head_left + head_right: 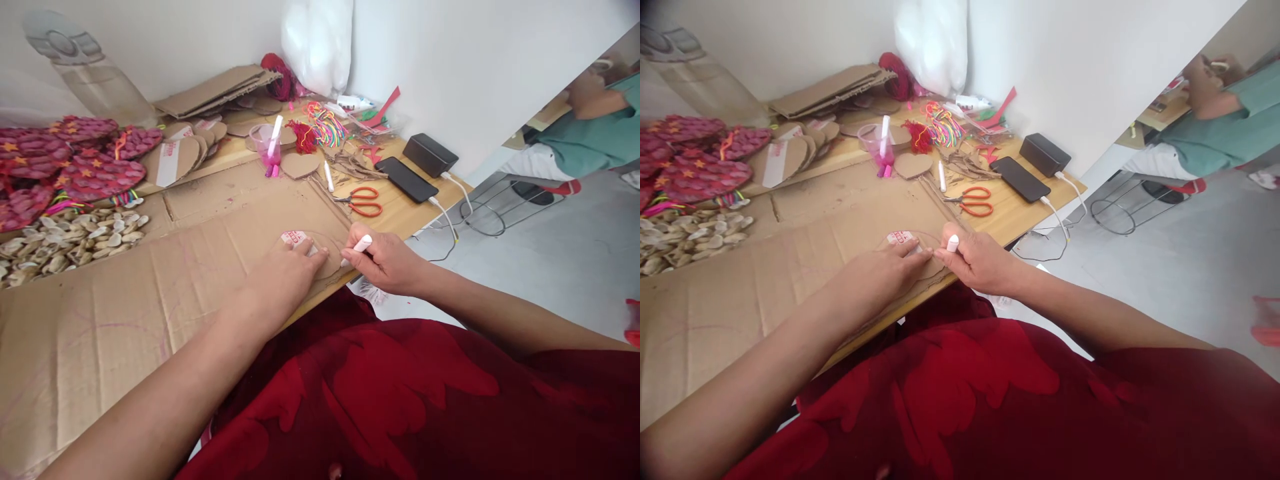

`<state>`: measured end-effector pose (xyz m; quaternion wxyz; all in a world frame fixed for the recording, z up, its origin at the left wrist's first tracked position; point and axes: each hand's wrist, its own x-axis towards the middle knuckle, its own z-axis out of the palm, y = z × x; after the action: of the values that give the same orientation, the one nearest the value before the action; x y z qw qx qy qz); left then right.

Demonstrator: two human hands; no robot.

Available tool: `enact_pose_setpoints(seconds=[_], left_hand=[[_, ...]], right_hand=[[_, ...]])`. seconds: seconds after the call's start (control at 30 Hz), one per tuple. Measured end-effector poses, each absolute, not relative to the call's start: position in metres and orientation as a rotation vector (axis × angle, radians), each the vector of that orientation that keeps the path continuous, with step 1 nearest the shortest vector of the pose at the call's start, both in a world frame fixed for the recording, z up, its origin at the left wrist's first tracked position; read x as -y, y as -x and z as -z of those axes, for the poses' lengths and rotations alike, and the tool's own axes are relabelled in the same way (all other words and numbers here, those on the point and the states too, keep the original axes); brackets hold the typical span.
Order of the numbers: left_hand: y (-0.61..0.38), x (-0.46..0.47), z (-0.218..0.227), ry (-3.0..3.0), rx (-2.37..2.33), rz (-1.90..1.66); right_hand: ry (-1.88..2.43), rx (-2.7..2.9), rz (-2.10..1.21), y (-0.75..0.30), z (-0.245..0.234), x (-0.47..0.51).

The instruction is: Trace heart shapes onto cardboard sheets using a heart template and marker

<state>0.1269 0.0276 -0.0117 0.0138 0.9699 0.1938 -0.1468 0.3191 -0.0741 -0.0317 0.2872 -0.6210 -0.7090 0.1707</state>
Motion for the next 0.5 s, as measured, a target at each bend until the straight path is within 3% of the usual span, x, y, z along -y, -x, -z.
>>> enact_pose_setpoints(seconds=[0.5], left_hand=[[-0.124, -0.035, 0.025, -3.025, -0.575, 0.287]], right_hand=[[1.634, 1.892, -0.383, -0.315, 0.035, 0.076]])
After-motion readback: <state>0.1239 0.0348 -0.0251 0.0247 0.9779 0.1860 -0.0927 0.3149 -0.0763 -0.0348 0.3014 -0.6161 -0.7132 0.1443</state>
